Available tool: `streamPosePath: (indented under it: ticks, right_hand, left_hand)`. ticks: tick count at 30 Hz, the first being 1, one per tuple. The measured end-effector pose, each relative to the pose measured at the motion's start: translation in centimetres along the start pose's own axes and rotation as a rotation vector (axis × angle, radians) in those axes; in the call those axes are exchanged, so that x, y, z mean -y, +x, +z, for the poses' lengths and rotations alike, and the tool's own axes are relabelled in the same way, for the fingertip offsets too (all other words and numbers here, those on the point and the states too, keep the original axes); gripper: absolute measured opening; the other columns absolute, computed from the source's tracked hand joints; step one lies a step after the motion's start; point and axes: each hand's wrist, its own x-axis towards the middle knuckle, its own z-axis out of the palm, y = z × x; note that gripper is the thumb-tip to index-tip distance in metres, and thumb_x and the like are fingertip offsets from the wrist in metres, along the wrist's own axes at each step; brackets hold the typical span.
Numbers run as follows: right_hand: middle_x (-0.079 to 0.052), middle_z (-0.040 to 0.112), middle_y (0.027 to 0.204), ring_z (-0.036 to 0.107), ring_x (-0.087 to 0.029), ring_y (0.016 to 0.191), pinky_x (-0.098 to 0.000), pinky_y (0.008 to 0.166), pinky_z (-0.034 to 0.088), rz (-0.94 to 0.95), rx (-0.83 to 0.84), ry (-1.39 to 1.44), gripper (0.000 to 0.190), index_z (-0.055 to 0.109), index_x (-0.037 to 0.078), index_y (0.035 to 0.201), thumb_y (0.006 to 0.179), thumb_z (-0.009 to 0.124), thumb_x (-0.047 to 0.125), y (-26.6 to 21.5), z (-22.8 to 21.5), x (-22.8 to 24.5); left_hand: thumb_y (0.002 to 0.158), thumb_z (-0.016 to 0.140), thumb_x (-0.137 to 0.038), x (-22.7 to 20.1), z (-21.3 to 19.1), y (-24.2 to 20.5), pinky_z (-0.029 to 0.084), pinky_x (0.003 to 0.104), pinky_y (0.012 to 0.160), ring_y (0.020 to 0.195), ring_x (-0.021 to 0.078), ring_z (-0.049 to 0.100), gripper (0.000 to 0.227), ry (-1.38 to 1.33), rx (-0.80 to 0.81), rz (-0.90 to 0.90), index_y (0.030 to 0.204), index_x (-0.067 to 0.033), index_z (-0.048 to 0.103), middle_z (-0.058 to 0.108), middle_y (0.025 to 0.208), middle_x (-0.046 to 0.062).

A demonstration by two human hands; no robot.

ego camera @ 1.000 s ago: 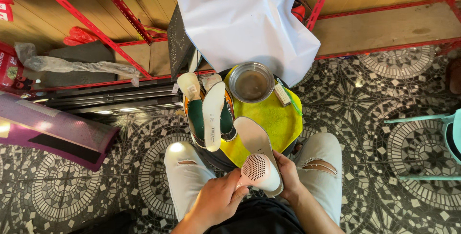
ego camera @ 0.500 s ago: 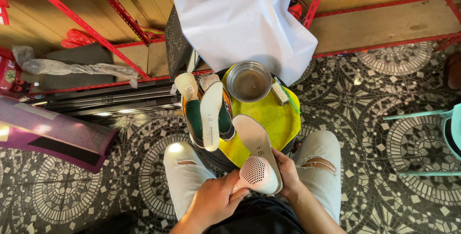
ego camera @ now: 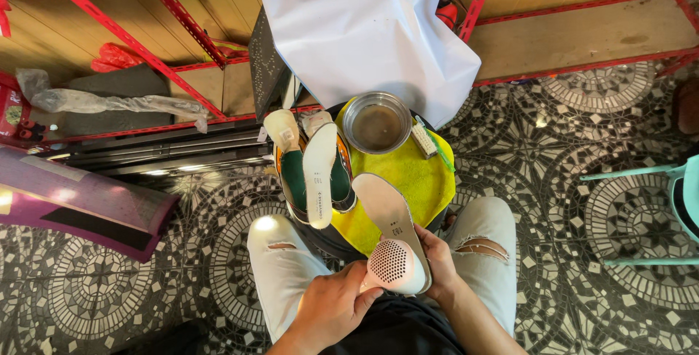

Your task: The person sits on the floor and uses a hairdryer to dry several shoe insoles. They hold each insole in one hand and direct the airflow from the hairdryer onto the surface, flipping the insoles to treat both sides.

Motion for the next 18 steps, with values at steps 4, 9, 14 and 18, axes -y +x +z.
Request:
streamPosePath:
  ticks: [4, 9, 14, 18]
  right_hand:
    - [-0.041, 0.074, 0.124, 0.072, -0.053, 0.108, -0.0678, 0.101, 0.058, 0.023, 0.002, 0.016, 0.048, 0.061, -0.009, 0.149, 0.108, 0.045, 0.011, 0.0, 0.1, 0.1]
    - [-0.043, 0.073, 0.126, 0.071, -0.054, 0.108, -0.0673, 0.102, 0.057, 0.060, 0.000, 0.006, 0.050, 0.060, -0.011, 0.150, 0.111, 0.041, 0.016, -0.4, 0.7, 0.6]
    - [-0.038, 0.074, 0.126, 0.072, -0.050, 0.106, -0.0642, 0.099, 0.059, 0.023, -0.038, -0.027, 0.047, 0.062, -0.008, 0.150, 0.109, 0.046, 0.009, 0.9, -0.8, -0.1]
    - [-0.035, 0.074, 0.126, 0.073, -0.048, 0.102, -0.0620, 0.093, 0.060, -0.005, -0.048, -0.042, 0.048, 0.062, -0.005, 0.152, 0.106, 0.050, 0.001, 2.0, -2.3, -0.9]
  left_hand:
    - [0.113, 0.059, -0.051, -0.8, 0.0, -0.2, 0.053, 0.050, 0.045, 0.076, 0.0281, 0.076, 0.037, 0.007, -0.070, 0.028, 0.118, -0.0143, 0.058, 0.070, 0.099, 0.000]
    - [0.113, 0.059, -0.050, -1.3, 0.1, -0.3, 0.054, 0.052, 0.045, 0.080, 0.0292, 0.076, 0.035, 0.017, -0.038, -0.014, 0.118, -0.0150, 0.057, 0.069, 0.101, 0.001]
    - [0.113, 0.059, -0.050, -1.4, -0.1, -0.2, 0.053, 0.053, 0.045, 0.077, 0.0299, 0.075, 0.034, 0.018, -0.037, -0.034, 0.117, -0.0160, 0.056, 0.068, 0.096, 0.000]
    - [0.113, 0.060, -0.047, -1.6, -0.4, 0.0, 0.053, 0.052, 0.045, 0.079, 0.0296, 0.075, 0.032, 0.006, -0.062, -0.022, 0.116, -0.0154, 0.056, 0.067, 0.098, 0.000]
